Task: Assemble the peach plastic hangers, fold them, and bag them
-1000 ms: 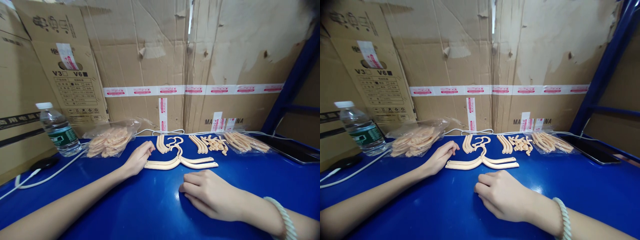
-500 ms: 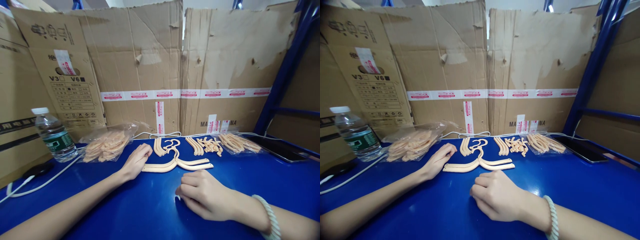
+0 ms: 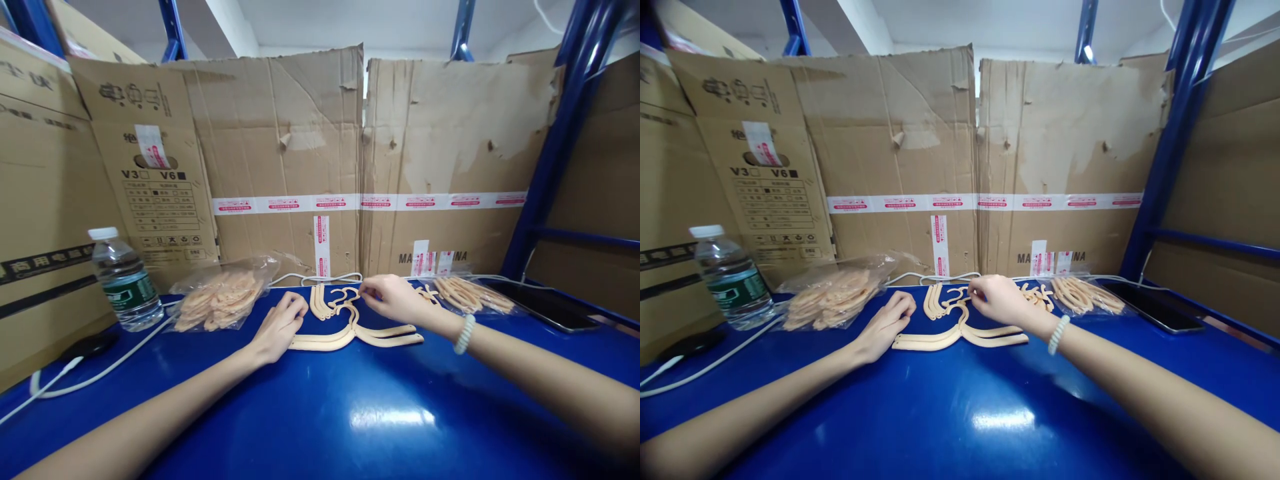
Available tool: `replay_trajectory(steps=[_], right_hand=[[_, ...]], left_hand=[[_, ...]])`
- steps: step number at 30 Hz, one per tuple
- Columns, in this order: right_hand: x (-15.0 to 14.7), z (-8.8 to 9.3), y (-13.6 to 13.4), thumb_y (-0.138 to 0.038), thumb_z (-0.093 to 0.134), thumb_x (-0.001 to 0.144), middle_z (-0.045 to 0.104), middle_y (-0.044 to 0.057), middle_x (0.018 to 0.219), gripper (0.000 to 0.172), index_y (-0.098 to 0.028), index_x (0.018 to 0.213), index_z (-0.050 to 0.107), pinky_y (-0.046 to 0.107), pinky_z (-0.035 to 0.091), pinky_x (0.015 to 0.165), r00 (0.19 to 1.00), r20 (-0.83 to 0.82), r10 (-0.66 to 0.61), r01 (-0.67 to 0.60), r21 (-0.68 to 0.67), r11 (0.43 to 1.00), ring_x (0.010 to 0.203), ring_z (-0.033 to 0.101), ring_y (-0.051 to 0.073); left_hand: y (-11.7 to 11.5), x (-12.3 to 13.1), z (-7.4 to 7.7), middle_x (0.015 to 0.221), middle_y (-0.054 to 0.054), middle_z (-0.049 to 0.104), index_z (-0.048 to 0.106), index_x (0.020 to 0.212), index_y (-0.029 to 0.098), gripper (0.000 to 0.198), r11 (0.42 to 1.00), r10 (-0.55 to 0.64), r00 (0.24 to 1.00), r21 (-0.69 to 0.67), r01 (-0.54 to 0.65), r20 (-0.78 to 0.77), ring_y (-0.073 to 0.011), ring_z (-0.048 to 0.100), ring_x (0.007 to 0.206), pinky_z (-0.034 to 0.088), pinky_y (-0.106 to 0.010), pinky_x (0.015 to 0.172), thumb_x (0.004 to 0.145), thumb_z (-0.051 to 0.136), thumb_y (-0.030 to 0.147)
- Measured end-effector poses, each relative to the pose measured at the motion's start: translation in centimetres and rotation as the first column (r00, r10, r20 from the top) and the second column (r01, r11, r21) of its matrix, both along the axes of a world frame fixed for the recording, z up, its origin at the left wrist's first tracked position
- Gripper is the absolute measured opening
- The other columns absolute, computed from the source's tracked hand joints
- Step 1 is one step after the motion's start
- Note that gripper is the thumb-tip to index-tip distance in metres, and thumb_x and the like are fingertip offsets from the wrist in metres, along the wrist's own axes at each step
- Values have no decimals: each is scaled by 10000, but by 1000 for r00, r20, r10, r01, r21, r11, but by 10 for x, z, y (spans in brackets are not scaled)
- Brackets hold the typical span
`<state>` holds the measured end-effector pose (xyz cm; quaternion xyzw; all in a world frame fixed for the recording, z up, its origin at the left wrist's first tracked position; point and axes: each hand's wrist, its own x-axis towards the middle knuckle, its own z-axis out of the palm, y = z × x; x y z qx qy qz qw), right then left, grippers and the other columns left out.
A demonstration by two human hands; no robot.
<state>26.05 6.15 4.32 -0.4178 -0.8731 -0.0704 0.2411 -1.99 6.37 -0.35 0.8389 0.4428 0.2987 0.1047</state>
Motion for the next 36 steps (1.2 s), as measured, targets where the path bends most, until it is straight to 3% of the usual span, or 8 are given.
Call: replay_trajectory(steps=[3, 6, 9, 13, 18, 23, 30, 36], right_hand=[[2, -2, 32, -81, 561, 783, 676, 40, 751, 194, -156, 912, 687, 245, 392, 599, 999, 44, -24, 26, -46, 999, 657, 603, 170], [0, -9, 54, -43, 596, 756, 702, 54, 868, 250, -174, 937, 708, 243, 434, 676, 995, 91, 42, -34, -93, 995, 780, 640, 189], [-3, -16, 62, -31, 627, 758, 691, 66, 970, 261, -185, 948, 719, 243, 458, 743, 988, 105, 110, -97, -126, 987, 877, 644, 198], [-8, -24, 66, -27, 631, 784, 676, 71, 945, 214, -177, 901, 729, 258, 473, 753, 986, 77, 150, -138, -137, 981, 843, 648, 192], [-7, -33, 71, -54, 623, 811, 661, 71, 905, 162, -172, 847, 728, 274, 472, 753, 983, -37, 177, -180, -104, 978, 829, 637, 194], [1, -32, 67, -148, 596, 837, 619, 51, 782, 121, -169, 797, 709, 277, 456, 678, 950, -285, 127, -137, -15, 990, 721, 594, 183], [7, -27, 21, -444, 587, 860, 582, 23, 638, 308, -158, 769, 656, 264, 413, 544, 704, -709, -22, 20, -11, 1000, 588, 545, 167], [7, -26, -28, -522, 610, 822, 545, -21, 484, 378, -145, 829, 639, 213, 316, 383, 503, -853, -141, -40, -186, 982, 372, 450, 103]], left_hand=[[2, -1, -1, 953, -12, 480, 412, 787, 221, 79, 1000, 22, 1000, 6, -22, -9, -210, 496, 849, 395, -367, 776, 850, 365, 215], [4, -2, -2, 1012, -39, 528, 484, 844, 219, 111, 1000, 0, 1000, 21, 0, -20, -235, 507, 951, 406, -414, 864, 828, 386, 168], [8, -3, -5, 1203, -56, 563, 564, 1037, 238, 286, 997, -65, 997, 25, 66, -40, -245, 474, 1153, 355, -442, 1009, 843, 381, 133], [14, -5, -14, 1393, -39, 520, 559, 1243, 264, 405, 994, -111, 992, -12, 110, -59, -260, 366, 1341, 286, -474, 1101, 902, 363, 170], [20, -7, -18, 1347, -50, 580, 581, 1274, 259, 415, 996, -89, 995, -34, 88, -36, -256, 453, 1298, 330, -473, 1090, 930, 359, 193], [23, -8, -15, 1215, -44, 666, 662, 1166, 257, 432, 997, -81, 997, -3, 81, 12, -214, 565, 1170, 386, -412, 1056, 885, 381, 87], [25, -10, -20, 1133, -76, 632, 740, 921, 240, 253, 999, -32, 998, 35, 30, 51, -249, 579, 1097, 415, -454, 1003, 828, 550, 101], [21, -7, -15, 1076, -74, 626, 706, 768, 219, 172, 997, -26, 987, 81, 13, 157, -277, 558, 1098, 380, -505, 1012, 829, 567, 140]])
